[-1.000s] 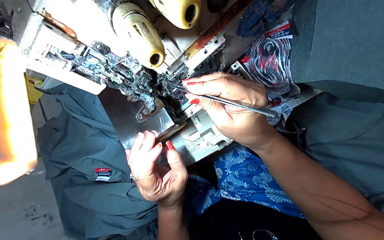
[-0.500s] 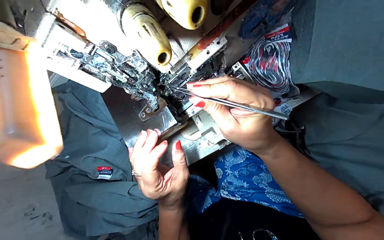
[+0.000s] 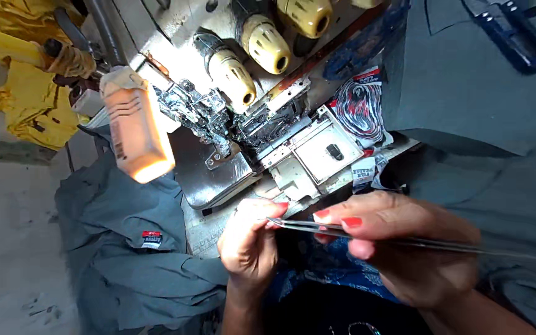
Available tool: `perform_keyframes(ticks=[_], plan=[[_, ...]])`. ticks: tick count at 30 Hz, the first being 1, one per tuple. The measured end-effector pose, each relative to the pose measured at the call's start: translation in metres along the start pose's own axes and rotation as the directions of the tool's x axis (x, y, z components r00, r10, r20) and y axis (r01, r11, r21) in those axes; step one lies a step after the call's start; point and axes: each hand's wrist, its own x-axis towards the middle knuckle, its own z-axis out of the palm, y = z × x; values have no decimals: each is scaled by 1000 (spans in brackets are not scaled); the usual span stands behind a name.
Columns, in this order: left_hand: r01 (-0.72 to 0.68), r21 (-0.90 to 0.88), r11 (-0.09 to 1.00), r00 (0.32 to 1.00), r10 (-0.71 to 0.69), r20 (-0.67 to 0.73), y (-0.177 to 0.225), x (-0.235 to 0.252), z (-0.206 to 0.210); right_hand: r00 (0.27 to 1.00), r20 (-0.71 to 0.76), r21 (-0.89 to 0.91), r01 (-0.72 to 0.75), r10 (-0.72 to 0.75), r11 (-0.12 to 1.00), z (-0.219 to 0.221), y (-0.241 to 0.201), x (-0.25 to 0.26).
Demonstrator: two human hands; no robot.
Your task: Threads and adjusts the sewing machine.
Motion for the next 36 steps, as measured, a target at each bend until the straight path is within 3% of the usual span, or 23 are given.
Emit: perform_keyframes(ticks=[3, 6, 8, 10, 12, 13, 16, 18, 20, 21, 23, 25, 28, 30, 34, 36], plan=[[-49, 37, 998, 999, 50, -3, 11, -1, -11, 997, -57, 133, -52, 60, 990, -2, 3, 3], [-87, 59, 994, 994, 83, 73, 36, -1, -14, 953, -103, 226, -255, 284, 940, 5, 14, 5], [-98, -16, 995, 976, 99, 192, 58, -7, -11, 841, -83, 261, -499, 534, 827, 14, 13, 5], [-111, -98, 989, 924, 140, 355, 71, -20, -5, 663, 33, 337, -712, 748, 616, 19, 11, 8], [-141, -131, 981, 839, 188, 511, 69, -42, 6, 539, 130, 359, -808, 832, 467, 20, 11, 9], [-150, -94, 984, 798, 177, 576, 64, -54, 11, 518, 135, 337, -825, 844, 453, 20, 11, 8], [-100, 80, 992, 712, 15, 702, 50, -78, 9, 594, -5, 177, -791, 804, 585, 19, 12, 0], [-38, 118, 992, 796, -41, 604, 48, -75, -2, 725, -80, -34, -688, 684, 725, 13, 15, -9], [-47, 210, 977, 928, -36, 372, 47, -63, -12, 828, -58, -210, -556, 558, 804, 6, 10, -16], [-66, 258, 964, 963, -6, 270, 45, -54, -15, 860, -12, -261, -495, 510, 829, 4, 4, -17], [-94, 281, 955, 981, 40, 189, 47, -35, -20, 907, 131, -314, -346, 401, 884, 1, -8, -18], [-128, 253, 959, 976, 77, 202, 50, -23, -21, 923, 269, -341, -176, 275, 923, -1, -19, -17], [-168, 215, 962, 970, 123, 209, 54, -13, -16, 930, 353, -416, 62, 98, 907, -2, -31, -13], [-165, 209, 964, 976, 128, 177, 55, -10, -10, 934, 354, -494, 142, 49, 858, -4, -34, -9], [-80, 138, 987, 983, 55, 174, 30, -19, 7, 937, 319, -660, 109, 146, 743, -14, -24, -10], [-44, 184, 982, 978, 5, 208, 12, -32, 8, 922, 316, -700, 68, 223, 711, -16, -15, -19]])
